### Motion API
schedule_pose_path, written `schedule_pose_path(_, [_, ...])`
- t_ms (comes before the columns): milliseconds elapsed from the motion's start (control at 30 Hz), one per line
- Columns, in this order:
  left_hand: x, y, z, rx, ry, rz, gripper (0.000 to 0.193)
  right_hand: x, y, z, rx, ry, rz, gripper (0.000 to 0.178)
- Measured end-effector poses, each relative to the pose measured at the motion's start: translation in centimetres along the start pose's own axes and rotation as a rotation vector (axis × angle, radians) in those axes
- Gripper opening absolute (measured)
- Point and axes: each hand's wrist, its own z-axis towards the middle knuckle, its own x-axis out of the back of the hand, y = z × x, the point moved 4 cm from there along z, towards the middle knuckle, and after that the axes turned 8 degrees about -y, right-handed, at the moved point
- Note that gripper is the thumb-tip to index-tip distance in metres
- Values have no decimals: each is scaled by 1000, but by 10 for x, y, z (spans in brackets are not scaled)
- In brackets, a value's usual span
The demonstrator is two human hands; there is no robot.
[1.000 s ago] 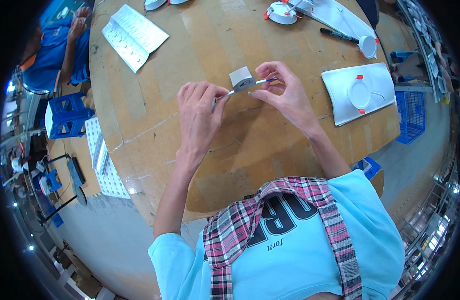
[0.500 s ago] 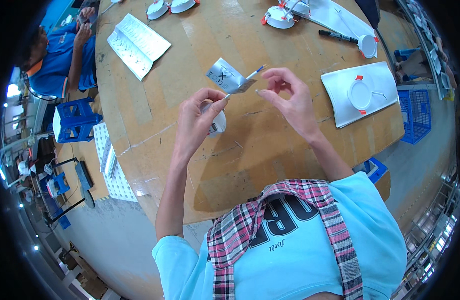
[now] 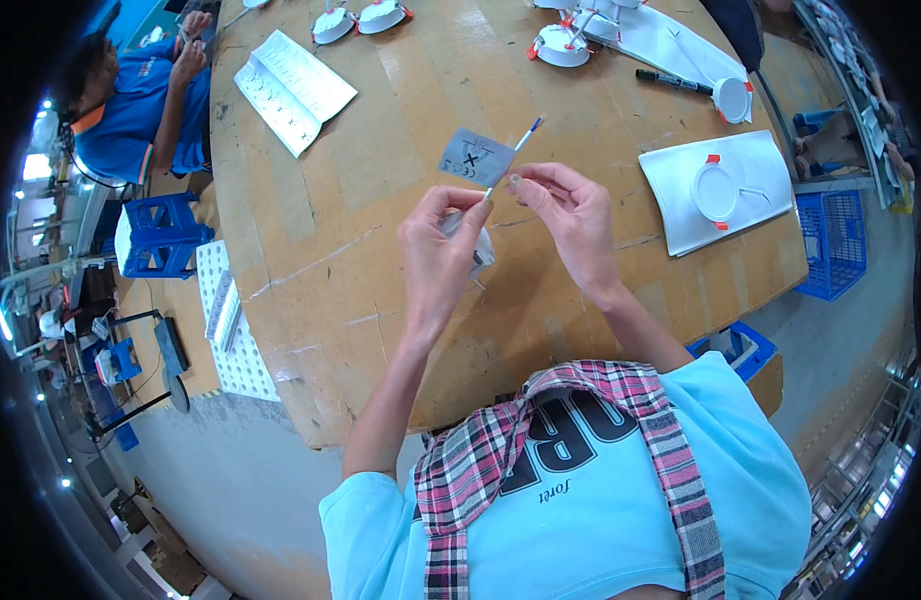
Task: Applying stickers and connecting wires to circular LED lighting components on an assembly line.
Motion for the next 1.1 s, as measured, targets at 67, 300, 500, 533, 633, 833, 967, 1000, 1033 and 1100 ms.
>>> schedule_pose_path(67, [-6, 2, -3, -68, 41, 46, 10, 0, -1, 0, 0, 14, 25, 22])
schedule_pose_path(300, [-19, 8, -14, -203, 128, 106, 8, 1, 3, -3, 14, 76, 154, 24])
schedule_pose_path(500, [-21, 5, -15, -223, 155, 139, 7, 3, 8, -3, 17, 93, 190, 23])
schedule_pose_path(533, [-21, 4, -14, -221, 154, 140, 7, 3, 8, -3, 13, 97, 189, 24])
schedule_pose_path(633, [-20, 3, -13, -243, 162, 170, 8, 4, 9, -2, 31, 100, 148, 24])
schedule_pose_path(833, [-21, 3, -14, -263, 174, 228, 7, 3, 9, -2, 43, 100, 140, 23])
schedule_pose_path(967, [-23, -4, -13, -204, 135, 137, 8, 5, 11, -1, 40, 89, 127, 24])
schedule_pose_path(1000, [-23, -4, -13, -202, 139, 135, 8, 5, 13, -1, 40, 98, 125, 24])
schedule_pose_path(1033, [-24, -6, -12, -171, 124, 101, 9, 5, 14, -1, 39, 106, 122, 24])
schedule_pose_path(1100, [-23, -7, -12, -137, 117, 64, 9, 5, 15, 0, 31, 112, 124, 24])
